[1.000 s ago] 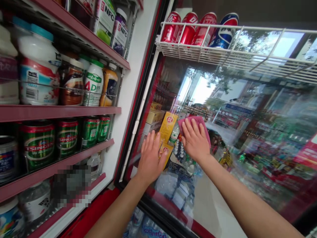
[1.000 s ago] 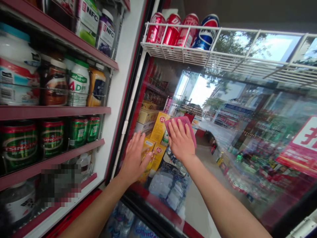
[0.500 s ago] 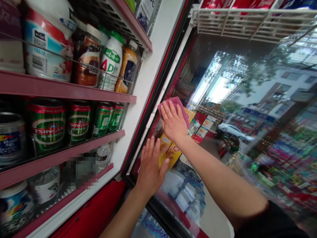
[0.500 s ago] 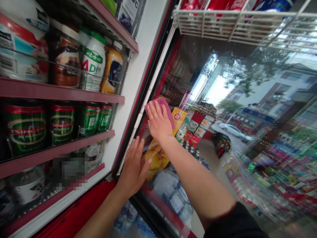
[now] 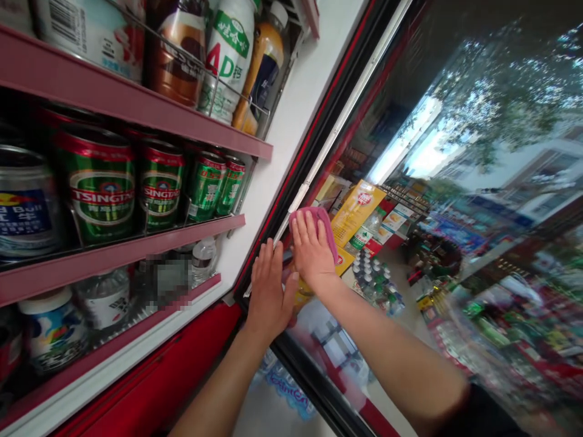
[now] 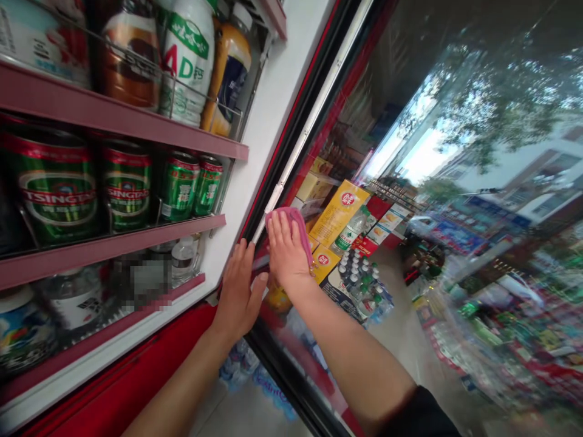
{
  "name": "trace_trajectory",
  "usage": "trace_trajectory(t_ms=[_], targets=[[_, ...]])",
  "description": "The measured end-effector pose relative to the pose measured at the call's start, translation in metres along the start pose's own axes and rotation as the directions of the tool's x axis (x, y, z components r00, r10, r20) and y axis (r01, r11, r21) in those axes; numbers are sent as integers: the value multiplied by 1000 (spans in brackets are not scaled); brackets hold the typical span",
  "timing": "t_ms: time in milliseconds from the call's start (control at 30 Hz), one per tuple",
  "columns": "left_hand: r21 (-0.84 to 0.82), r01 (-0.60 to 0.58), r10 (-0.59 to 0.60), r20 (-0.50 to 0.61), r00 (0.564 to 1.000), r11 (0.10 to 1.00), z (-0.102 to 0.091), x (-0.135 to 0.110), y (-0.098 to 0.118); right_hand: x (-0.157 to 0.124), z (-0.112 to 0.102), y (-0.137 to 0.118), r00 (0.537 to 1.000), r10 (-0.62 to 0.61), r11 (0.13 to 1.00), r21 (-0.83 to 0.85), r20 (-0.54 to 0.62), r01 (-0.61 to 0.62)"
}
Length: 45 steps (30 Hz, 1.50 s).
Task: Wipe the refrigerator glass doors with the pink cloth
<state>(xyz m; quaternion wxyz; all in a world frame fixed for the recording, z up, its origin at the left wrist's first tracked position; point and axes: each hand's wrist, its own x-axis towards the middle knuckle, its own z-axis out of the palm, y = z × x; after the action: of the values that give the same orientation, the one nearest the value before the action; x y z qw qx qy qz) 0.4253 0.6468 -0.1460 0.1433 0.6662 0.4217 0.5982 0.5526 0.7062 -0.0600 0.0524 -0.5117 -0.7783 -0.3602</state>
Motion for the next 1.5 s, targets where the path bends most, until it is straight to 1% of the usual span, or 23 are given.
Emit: trace_trajectory(t_ms=[67, 133, 200, 267, 300, 333, 400, 433, 500, 533, 600, 733, 800, 900, 1000, 1067, 1100, 1167, 1200, 1267, 1300, 1367, 1500], targets=[[-3, -2, 2, 8, 1000, 1000, 4, -2, 3, -17, 14, -3, 987, -135, 991, 0, 81, 136], [0, -12, 12, 16, 1000, 1000, 6, -5, 5, -27, 21, -2, 950, -270, 963, 20, 155, 270], [4, -24, 23, 25, 999, 1000, 9, -8, 6, -29, 16, 5, 902, -377, 925, 44, 209, 376], [4, -30, 30, 31, 999, 1000, 11, -10, 6, -22, -1, 19, 871, -433, 899, 49, 233, 434], [2, -30, 30, 31, 999, 1000, 11, -11, 5, -18, -13, 27, 878, -423, 904, 34, 224, 427], [-2, -28, 28, 29, 999, 1000, 11, -11, 4, -14, -26, 36, 902, -386, 920, 11, 195, 391], [-15, -22, 22, 22, 1000, 1000, 11, -12, 3, -7, -50, 51, 968, -235, 970, -48, 86, 240], [-22, -19, 20, 21, 1000, 1000, 10, -13, 2, -5, -59, 56, 988, -155, 986, -66, 25, 156], [-30, -4, 5, 24, 1000, 1000, 8, -13, 0, -6, -66, 58, 997, -39, 997, -75, -66, 34], [-31, 10, -9, 28, 1000, 999, 8, -13, -2, -8, -63, 55, 996, -15, 997, -71, -84, 9], [-25, 51, -50, 30, 998, 998, 7, -13, -5, -15, -46, 42, 997, -32, 998, -52, -67, 29], [-8, 95, -95, 16, 995, 995, 5, -12, -13, -32, 9, 4, 981, -193, 981, 29, 30, 193], [2, 101, -101, 2, 995, 995, 4, -11, -16, -37, 32, -11, 977, -209, 977, 56, 36, 207], [3, 104, -104, -8, 995, 995, 4, -9, -19, -39, 44, -16, 966, -250, 967, 63, 67, 246], [-12, 117, -117, -2, 993, 993, 6, -9, -23, -36, 23, 0, 917, -365, 931, 67, 160, 359], [-26, 125, -126, -9, 992, 992, 7, -8, -25, -33, -5, 20, 921, -350, 936, 36, 172, 349], [-36, 126, -127, -18, 992, 991, 8, -7, -26, -32, -21, 31, 943, -298, 954, 0, 146, 301], [-61, 128, -130, -36, 991, 990, 7, -5, -29, -31, -53, 54, 993, -112, 990, -85, 30, 114], [-72, 136, -139, -43, 989, 988, 6, -4, -30, -31, -66, 64, 999, -23, 993, -117, -38, 19], [-87, 160, -164, -51, 985, 983, 3, -2, -34, -35, -83, 77, 990, 84, 983, -151, -111, -100], [-93, 170, -176, -56, 983, 981, 2, 0, -36, -38, -86, 79, 986, 109, 979, -158, -127, -129], [-104, 178, -186, -71, 980, 978, 0, 1, -40, -46, -80, 74, 986, 116, 980, -146, -121, -133], [-116, 172, -184, -94, 978, 978, -5, 2, -48, -67, -36, 37, 1000, -23, 1000, -8, 8, 23]])
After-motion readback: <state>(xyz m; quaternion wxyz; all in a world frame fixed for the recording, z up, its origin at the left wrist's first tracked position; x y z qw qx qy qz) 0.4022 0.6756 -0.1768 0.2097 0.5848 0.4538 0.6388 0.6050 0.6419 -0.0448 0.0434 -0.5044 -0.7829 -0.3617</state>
